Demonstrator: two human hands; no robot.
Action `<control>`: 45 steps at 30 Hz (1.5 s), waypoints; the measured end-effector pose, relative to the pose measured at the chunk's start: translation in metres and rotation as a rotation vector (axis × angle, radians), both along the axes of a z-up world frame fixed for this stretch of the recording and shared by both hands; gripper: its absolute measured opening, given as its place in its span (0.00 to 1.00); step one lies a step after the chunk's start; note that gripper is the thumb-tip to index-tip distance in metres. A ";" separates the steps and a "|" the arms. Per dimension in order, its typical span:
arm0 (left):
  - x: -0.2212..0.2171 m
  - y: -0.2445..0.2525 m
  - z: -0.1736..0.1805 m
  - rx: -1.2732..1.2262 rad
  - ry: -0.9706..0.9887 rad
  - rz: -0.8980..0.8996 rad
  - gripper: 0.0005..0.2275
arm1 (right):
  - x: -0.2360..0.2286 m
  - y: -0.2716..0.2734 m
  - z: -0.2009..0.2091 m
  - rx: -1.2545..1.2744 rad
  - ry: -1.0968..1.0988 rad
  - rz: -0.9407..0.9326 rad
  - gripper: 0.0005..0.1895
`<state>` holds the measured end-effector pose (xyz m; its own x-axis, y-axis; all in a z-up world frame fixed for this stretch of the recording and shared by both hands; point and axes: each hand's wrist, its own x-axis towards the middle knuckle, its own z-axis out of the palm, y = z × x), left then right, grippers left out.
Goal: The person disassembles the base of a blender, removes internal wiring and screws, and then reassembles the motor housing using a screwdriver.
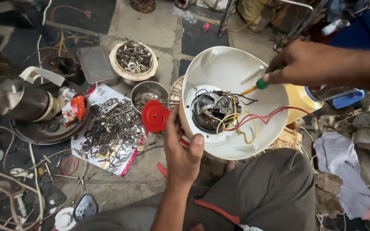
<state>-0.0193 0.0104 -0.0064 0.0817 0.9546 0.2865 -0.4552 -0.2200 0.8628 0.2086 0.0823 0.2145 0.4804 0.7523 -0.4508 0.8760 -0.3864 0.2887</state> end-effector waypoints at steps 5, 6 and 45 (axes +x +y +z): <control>0.000 -0.003 0.008 0.040 -0.010 0.036 0.43 | 0.005 0.000 0.013 -0.149 -0.261 1.159 0.24; 0.001 -0.004 0.008 0.047 -0.007 0.047 0.42 | 0.006 0.000 0.015 -0.260 -0.413 1.446 0.23; 0.001 -0.005 0.002 0.051 0.046 0.091 0.39 | 0.011 -0.001 0.012 -0.289 -0.458 1.145 0.32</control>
